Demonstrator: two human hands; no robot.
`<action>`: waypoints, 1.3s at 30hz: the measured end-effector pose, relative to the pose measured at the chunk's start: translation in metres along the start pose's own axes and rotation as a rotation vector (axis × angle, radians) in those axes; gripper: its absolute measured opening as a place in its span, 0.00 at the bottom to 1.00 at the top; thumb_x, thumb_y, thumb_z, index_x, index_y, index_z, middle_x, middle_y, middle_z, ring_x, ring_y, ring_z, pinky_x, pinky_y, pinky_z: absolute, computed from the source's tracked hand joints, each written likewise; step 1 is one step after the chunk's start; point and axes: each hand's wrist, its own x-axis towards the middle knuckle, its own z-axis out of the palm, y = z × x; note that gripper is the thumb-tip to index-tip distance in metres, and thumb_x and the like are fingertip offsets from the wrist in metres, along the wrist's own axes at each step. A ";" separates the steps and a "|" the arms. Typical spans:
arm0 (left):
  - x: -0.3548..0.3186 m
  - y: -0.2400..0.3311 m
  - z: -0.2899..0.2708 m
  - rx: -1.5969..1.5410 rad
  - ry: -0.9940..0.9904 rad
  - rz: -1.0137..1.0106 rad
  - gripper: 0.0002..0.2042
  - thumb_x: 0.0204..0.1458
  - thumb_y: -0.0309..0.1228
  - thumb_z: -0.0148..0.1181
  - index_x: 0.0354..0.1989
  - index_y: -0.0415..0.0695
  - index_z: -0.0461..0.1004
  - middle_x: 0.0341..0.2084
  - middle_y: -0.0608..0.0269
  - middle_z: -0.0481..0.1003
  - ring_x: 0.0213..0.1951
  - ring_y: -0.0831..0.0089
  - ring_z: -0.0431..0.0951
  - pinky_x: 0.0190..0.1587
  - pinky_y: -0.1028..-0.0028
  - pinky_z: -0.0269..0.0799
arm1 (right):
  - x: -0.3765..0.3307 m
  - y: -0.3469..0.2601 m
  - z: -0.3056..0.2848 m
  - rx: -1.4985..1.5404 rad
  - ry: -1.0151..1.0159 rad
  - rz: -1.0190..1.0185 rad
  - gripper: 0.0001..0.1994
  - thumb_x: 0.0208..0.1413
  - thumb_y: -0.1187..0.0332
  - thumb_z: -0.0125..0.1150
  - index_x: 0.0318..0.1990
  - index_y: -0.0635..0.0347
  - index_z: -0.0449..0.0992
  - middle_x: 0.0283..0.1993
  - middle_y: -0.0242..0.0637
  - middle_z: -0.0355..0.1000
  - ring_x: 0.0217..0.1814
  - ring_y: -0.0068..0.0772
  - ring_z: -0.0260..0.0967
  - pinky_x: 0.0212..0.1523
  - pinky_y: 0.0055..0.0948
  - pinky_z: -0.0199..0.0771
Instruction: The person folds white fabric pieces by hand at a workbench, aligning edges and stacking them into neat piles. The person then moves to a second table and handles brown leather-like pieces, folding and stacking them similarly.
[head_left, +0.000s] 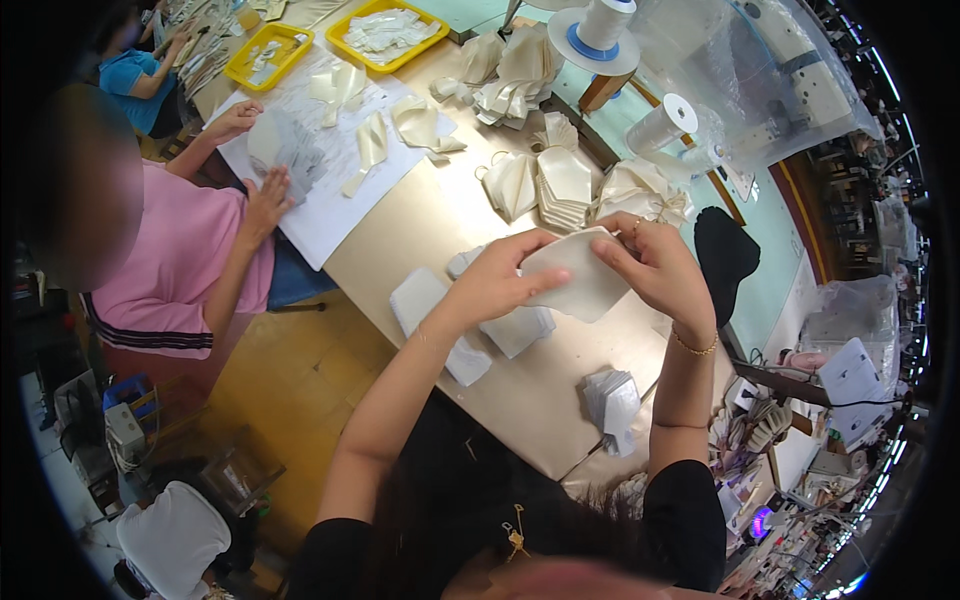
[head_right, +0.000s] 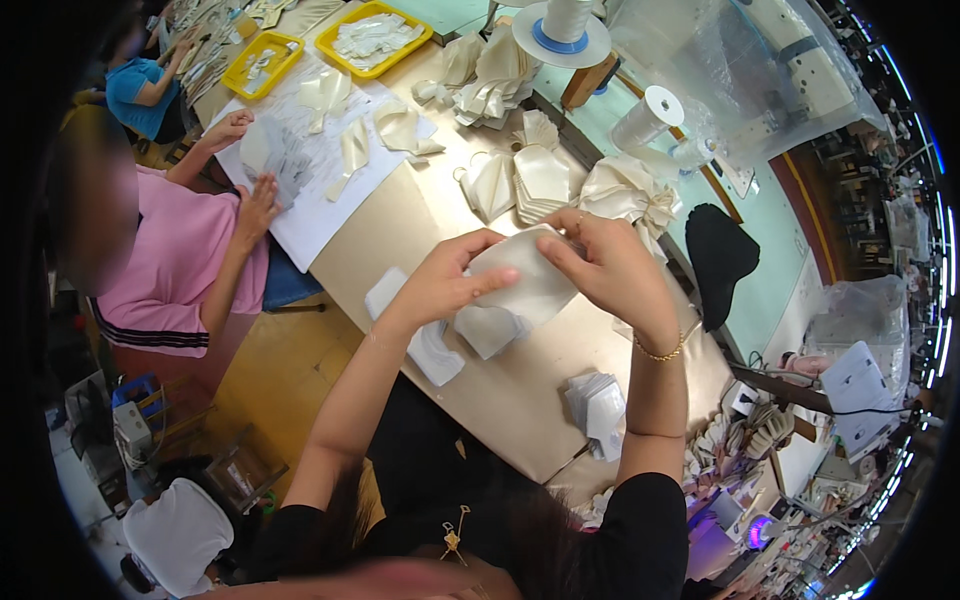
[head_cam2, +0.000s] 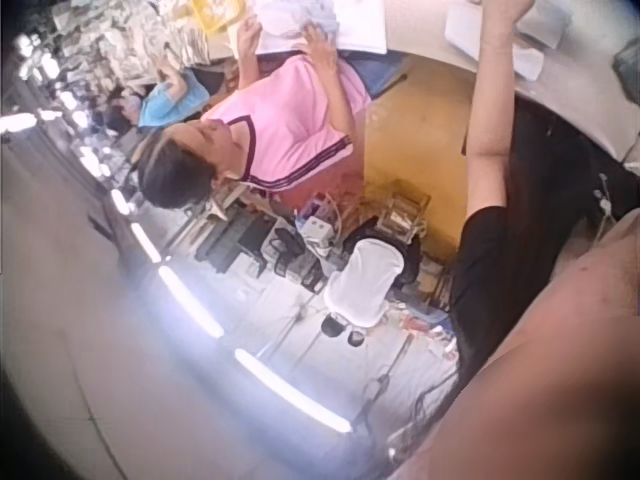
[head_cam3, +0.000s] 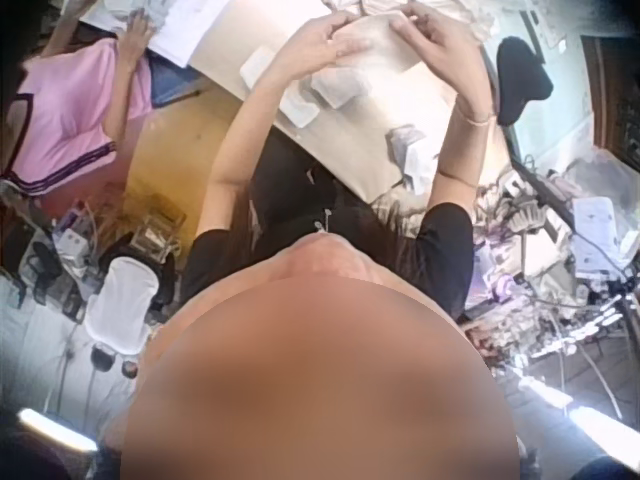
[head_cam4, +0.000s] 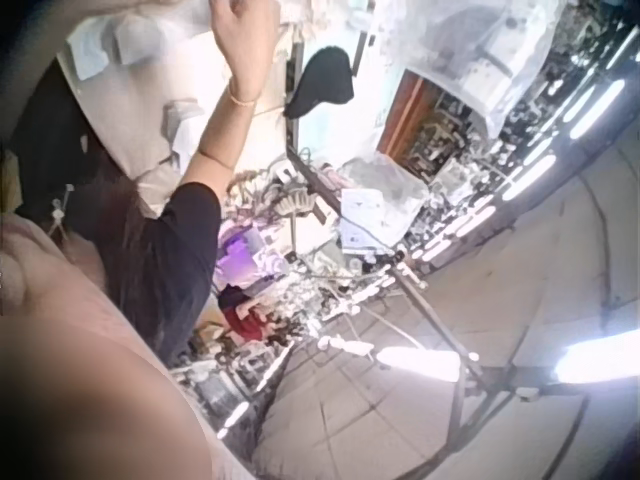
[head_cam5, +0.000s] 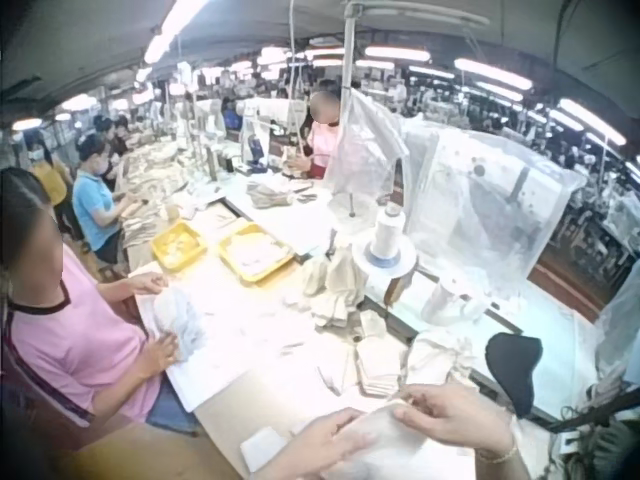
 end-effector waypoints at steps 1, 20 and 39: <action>-0.013 0.004 0.000 0.074 0.066 -0.026 0.17 0.58 0.40 0.58 0.48 0.40 0.72 0.39 0.65 0.76 0.40 0.82 0.75 0.42 0.81 0.71 | 0.000 -0.003 0.007 0.171 -0.005 -0.022 0.17 0.60 0.60 0.56 0.49 0.65 0.74 0.23 0.29 0.70 0.19 0.11 0.55 0.21 0.17 0.55; -0.138 0.013 0.029 -0.648 0.527 0.303 0.08 0.63 0.29 0.42 0.49 0.47 0.59 0.34 0.57 0.74 0.16 0.76 0.67 0.13 0.80 0.59 | -0.058 -0.075 0.153 0.759 0.280 -0.041 0.23 0.48 0.69 0.71 0.49 0.70 0.72 0.41 0.40 0.75 0.43 0.21 0.69 0.41 0.21 0.71; -0.170 0.001 0.007 -0.382 0.618 0.258 0.22 0.62 0.30 0.50 0.63 0.40 0.58 0.55 0.58 0.67 0.55 0.69 0.68 0.56 0.71 0.66 | -0.062 -0.055 0.144 0.741 0.360 0.027 0.11 0.59 0.66 0.61 0.39 0.67 0.76 0.31 0.27 0.73 0.31 0.12 0.64 0.31 0.14 0.63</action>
